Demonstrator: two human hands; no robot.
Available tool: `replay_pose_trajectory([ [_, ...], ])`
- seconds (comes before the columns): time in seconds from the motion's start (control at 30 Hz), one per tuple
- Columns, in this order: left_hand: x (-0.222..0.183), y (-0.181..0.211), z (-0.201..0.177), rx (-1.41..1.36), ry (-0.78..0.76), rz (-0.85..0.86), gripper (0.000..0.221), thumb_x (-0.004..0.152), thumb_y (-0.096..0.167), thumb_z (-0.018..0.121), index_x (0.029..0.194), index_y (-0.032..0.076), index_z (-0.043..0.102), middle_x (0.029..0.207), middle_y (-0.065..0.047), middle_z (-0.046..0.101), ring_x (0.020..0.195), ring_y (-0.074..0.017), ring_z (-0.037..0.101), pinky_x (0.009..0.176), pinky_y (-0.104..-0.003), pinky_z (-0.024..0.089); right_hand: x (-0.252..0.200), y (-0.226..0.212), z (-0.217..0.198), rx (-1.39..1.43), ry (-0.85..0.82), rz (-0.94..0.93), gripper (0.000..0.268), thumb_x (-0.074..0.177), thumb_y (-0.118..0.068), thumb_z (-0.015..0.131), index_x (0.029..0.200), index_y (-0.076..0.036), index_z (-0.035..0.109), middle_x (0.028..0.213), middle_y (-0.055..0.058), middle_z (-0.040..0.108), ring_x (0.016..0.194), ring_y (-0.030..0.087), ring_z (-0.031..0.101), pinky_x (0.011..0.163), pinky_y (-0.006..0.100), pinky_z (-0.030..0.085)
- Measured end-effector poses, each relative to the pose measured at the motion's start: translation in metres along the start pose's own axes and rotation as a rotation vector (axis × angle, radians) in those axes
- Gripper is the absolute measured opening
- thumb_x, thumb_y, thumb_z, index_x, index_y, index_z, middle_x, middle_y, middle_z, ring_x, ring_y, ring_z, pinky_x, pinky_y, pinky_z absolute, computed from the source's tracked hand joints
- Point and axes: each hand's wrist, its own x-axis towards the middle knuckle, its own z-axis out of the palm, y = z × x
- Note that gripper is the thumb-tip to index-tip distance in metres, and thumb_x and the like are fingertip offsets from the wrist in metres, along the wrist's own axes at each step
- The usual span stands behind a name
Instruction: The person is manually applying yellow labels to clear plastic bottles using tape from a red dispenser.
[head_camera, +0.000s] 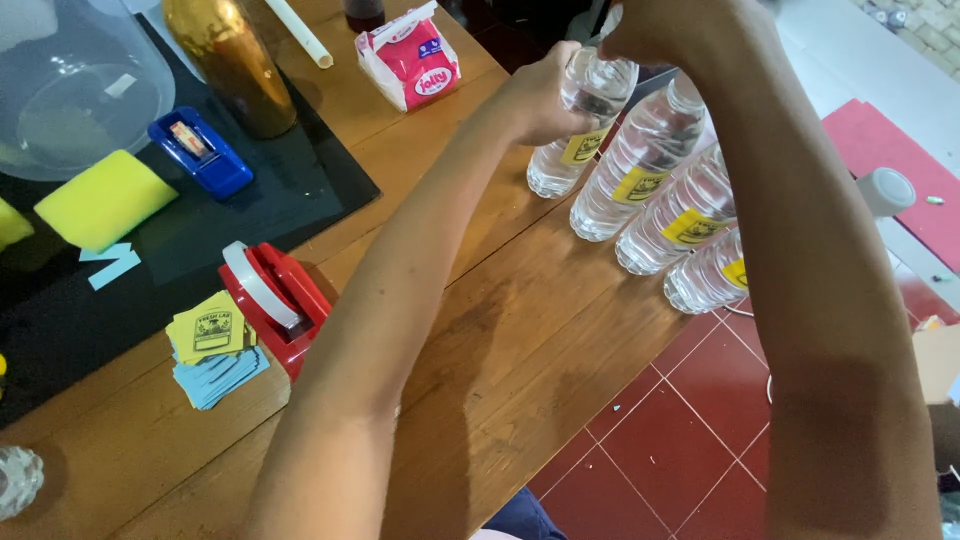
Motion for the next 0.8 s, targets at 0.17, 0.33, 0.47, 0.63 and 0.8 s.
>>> replay_pose_trajectory([
  [0.17,0.019,-0.023,0.020,-0.032,0.062,0.032,0.091,0.072,0.043,0.076,0.139,0.008,0.026,0.134,-0.012,0.052,0.116,-0.0292,0.056,0.090,-0.043,0.050,0.018,0.009,0.008,-0.054,-0.044,-0.056,0.047,0.083,-0.033,0.065,0.121,-0.006,0.063,0.111,0.017,0.067,0.093,0.038,0.064,0.071,0.046,0.050],
  [0.33,0.075,-0.065,0.058,-0.127,0.447,0.239,0.093,0.057,0.025,0.064,0.138,0.000,0.025,0.116,-0.021,0.065,0.105,-0.0323,0.066,0.084,-0.032,0.054,0.011,0.003,0.000,0.086,0.129,-0.113,0.058,0.086,-0.047,0.070,0.116,0.002,0.061,0.103,0.030,0.064,0.085,0.048,0.061,0.062,0.054,0.044],
  [0.47,0.019,-0.026,0.026,-0.448,0.842,0.283,0.067,0.082,0.024,0.045,0.146,0.017,0.026,0.139,-0.016,0.052,0.132,-0.0272,0.049,0.113,-0.037,0.036,-0.041,-0.058,-0.033,0.156,0.551,-0.436,0.042,0.094,-0.023,0.074,0.115,0.010,0.062,0.108,0.028,0.060,0.099,0.046,0.052,0.071,0.049,0.042],
  [0.63,-0.081,0.015,0.005,-1.121,0.999,0.612,0.046,0.109,0.030,0.025,0.151,0.011,0.025,0.159,-0.006,0.026,0.152,-0.0154,0.021,0.134,-0.032,0.011,-0.107,-0.166,-0.052,1.264,0.323,-0.496,0.072,0.094,-0.051,0.012,0.146,-0.002,0.020,0.154,0.012,0.016,0.143,0.018,0.007,0.117,0.032,0.002],
  [0.8,-0.201,0.001,-0.021,-1.091,0.951,0.605,0.047,0.109,0.032,0.024,0.152,0.014,0.022,0.163,-0.001,0.017,0.158,-0.0137,0.008,0.137,-0.033,0.002,-0.168,-0.234,0.001,1.422,0.360,-0.733,0.078,0.098,-0.063,0.017,0.151,-0.006,0.009,0.160,0.009,0.004,0.152,0.021,0.000,0.130,0.039,-0.001],
])
